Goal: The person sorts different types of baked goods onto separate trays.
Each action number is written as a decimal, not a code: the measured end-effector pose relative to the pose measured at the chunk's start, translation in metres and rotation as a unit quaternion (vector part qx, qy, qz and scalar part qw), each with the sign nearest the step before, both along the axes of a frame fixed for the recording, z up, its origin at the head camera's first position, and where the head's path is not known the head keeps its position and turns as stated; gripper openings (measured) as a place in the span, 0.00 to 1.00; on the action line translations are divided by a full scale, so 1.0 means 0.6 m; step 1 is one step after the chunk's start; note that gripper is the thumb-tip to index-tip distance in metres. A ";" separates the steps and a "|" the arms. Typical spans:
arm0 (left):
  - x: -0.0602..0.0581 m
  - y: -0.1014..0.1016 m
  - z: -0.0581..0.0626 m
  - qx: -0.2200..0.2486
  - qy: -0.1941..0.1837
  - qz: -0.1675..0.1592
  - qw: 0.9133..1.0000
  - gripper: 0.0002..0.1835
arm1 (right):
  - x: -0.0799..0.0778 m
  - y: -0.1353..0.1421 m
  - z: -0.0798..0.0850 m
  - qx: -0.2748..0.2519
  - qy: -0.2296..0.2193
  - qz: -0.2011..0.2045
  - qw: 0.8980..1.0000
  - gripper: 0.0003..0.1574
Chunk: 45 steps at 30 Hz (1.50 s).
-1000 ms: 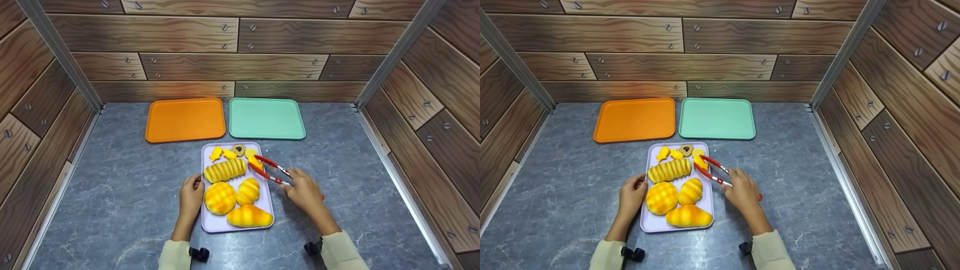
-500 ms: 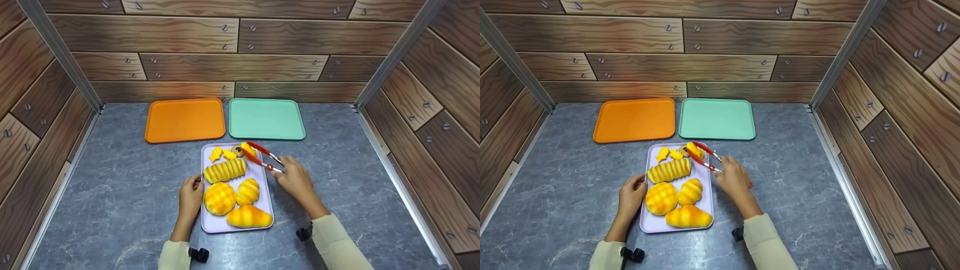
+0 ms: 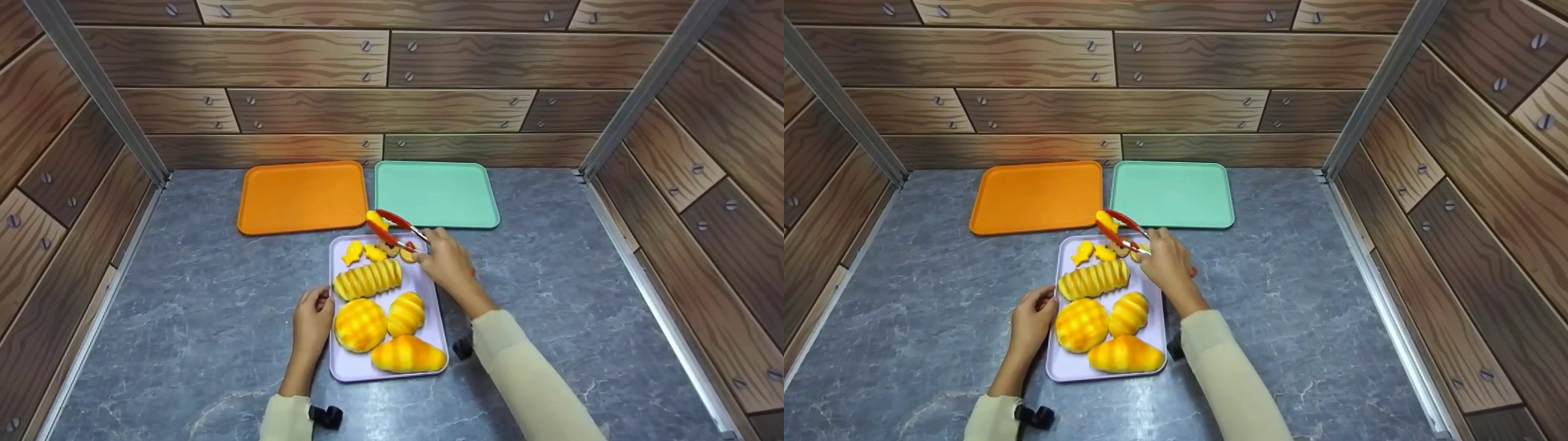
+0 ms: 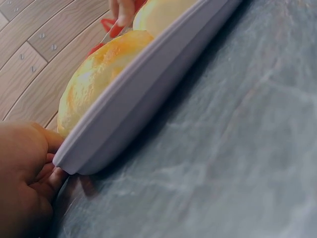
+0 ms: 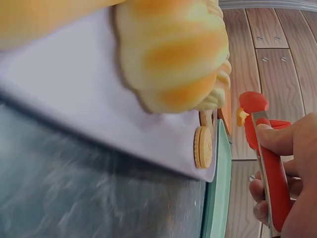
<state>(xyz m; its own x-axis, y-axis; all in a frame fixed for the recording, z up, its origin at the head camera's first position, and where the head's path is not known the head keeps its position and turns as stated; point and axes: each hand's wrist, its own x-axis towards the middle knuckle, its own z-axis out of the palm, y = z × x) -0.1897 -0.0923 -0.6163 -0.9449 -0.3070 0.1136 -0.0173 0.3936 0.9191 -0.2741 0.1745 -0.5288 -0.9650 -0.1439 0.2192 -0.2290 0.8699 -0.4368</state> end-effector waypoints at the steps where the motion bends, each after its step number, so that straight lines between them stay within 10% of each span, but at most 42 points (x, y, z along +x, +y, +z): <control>1: 0.000 0.001 0.000 0.001 0.000 0.000 1.000 0.15 | -0.006 -0.004 0.000 0.002 -0.001 0.002 1.000 0.35; 21: 0.002 0.001 -0.001 0.006 0.003 -0.002 1.000 0.14 | -0.089 -0.091 -0.007 0.019 -0.054 0.000 0.998 0.29; 45: 0.000 0.001 -0.001 0.005 0.007 -0.004 1.000 0.14 | -0.098 -0.107 0.000 -0.003 -0.093 -0.015 0.996 0.35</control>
